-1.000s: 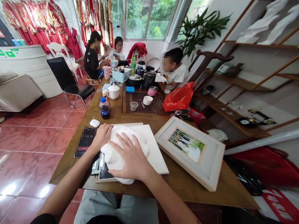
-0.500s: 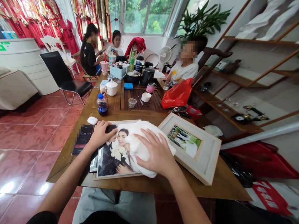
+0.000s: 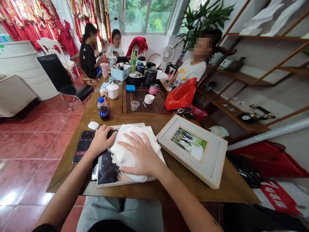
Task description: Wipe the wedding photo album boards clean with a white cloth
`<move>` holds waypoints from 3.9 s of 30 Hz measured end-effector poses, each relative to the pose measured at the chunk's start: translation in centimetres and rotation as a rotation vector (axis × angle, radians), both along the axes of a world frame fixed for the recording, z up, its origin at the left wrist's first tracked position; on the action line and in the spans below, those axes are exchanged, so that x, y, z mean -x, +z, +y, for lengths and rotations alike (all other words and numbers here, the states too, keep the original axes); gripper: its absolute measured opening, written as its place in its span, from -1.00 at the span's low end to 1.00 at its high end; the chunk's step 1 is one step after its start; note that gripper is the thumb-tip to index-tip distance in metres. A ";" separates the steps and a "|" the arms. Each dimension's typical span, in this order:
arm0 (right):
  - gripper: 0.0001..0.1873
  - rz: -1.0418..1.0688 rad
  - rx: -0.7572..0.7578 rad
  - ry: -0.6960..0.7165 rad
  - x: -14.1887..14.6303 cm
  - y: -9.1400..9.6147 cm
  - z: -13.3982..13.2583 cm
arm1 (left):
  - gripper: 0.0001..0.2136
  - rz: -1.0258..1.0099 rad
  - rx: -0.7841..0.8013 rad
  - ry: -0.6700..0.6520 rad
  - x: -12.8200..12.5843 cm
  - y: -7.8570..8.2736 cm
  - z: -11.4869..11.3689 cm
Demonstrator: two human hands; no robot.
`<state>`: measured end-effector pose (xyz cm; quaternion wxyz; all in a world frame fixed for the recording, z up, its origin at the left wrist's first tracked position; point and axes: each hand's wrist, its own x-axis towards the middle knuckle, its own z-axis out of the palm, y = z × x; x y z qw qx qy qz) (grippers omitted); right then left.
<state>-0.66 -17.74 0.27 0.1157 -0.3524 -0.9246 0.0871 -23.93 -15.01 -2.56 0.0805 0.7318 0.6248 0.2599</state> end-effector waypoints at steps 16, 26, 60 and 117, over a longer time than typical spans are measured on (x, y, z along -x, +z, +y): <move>-0.31 0.073 -0.010 -0.241 -4.9 -1.0 5.5 | -0.60 -0.026 0.010 0.024 0.4 -0.2 0.2; -0.33 0.027 -0.031 -0.187 -7.4 -1.4 -1.6 | -0.61 -0.035 0.007 0.044 0.2 -0.2 0.1; -0.24 0.037 -0.039 -0.198 -2.6 -1.5 -6.0 | -0.63 -0.074 -0.007 0.055 0.3 -1.3 0.5; -0.36 0.087 -0.096 -0.309 -1.1 -1.5 -5.0 | -0.65 -0.104 -0.037 0.063 0.3 -1.4 0.5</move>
